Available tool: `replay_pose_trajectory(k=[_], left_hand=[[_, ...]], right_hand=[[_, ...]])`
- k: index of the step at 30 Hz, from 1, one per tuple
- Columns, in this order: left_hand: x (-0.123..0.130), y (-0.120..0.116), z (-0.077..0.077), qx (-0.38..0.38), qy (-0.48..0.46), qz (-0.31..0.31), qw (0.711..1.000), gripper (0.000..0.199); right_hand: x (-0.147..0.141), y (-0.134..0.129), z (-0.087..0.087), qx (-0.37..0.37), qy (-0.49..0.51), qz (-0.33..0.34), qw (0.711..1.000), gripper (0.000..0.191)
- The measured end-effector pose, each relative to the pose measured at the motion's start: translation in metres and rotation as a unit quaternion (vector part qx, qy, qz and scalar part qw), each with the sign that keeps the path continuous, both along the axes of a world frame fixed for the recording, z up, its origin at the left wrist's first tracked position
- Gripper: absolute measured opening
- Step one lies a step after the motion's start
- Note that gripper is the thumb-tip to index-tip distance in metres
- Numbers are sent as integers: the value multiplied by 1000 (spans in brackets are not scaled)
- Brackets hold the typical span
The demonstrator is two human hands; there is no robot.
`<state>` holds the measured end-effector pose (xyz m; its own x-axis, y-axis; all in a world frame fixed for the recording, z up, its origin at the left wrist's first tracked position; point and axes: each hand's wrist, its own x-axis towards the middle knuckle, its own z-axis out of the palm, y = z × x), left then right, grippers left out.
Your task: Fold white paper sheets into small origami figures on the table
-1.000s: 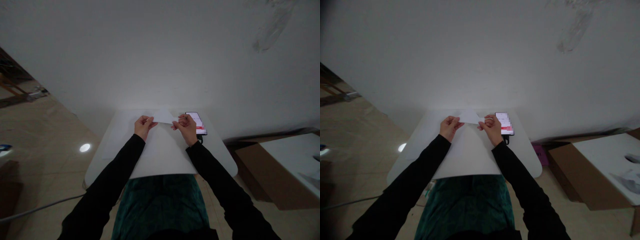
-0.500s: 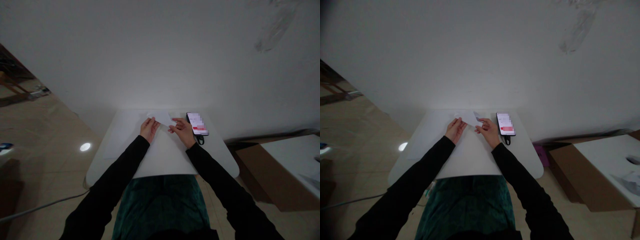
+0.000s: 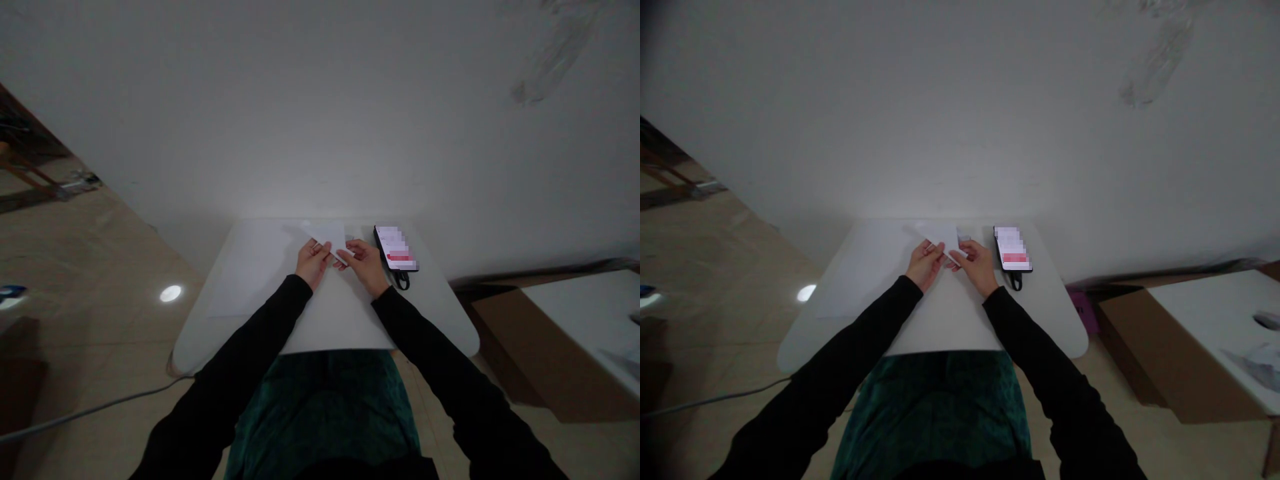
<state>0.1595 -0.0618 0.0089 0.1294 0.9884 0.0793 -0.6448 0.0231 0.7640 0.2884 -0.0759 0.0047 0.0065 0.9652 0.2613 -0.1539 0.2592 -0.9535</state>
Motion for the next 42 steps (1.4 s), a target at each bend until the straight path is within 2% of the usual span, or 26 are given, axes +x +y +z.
replay_pose_trajectory(k=[4,13,18,24,27,30,33,35,38,42], left_hand=[[-3,6,2,-6,-6,33,999,26],[-13,12,3,-24,-15,107,994,26],[-17,19,1,-10,-30,169,985,28],[-22,21,6,-6,-17,179,984,28],[-25,22,9,-11,19,182,983,28],[-30,23,11,-16,88,146,985,29],[-34,22,13,-43,130,37,990,31],[-32,20,13,-70,108,-6,992,31],[-22,13,10,-94,54,-29,994,29],[-3,2,6,-76,24,-107,991,41]], right_hand=[[1,3,-1,-5,3,-24,1000,34],[1,1,-1,-8,-6,-15,1000,37],[1,0,2,-19,-12,0,1000,40],[3,-1,5,-27,-6,1,1000,37],[7,0,5,-35,18,-33,999,37],[15,3,6,-36,67,-84,994,35],[24,4,8,-36,91,-74,992,30],[26,4,8,-44,89,-44,994,32],[22,3,7,-57,81,-10,995,37],[16,1,5,-55,77,9,995,38]])
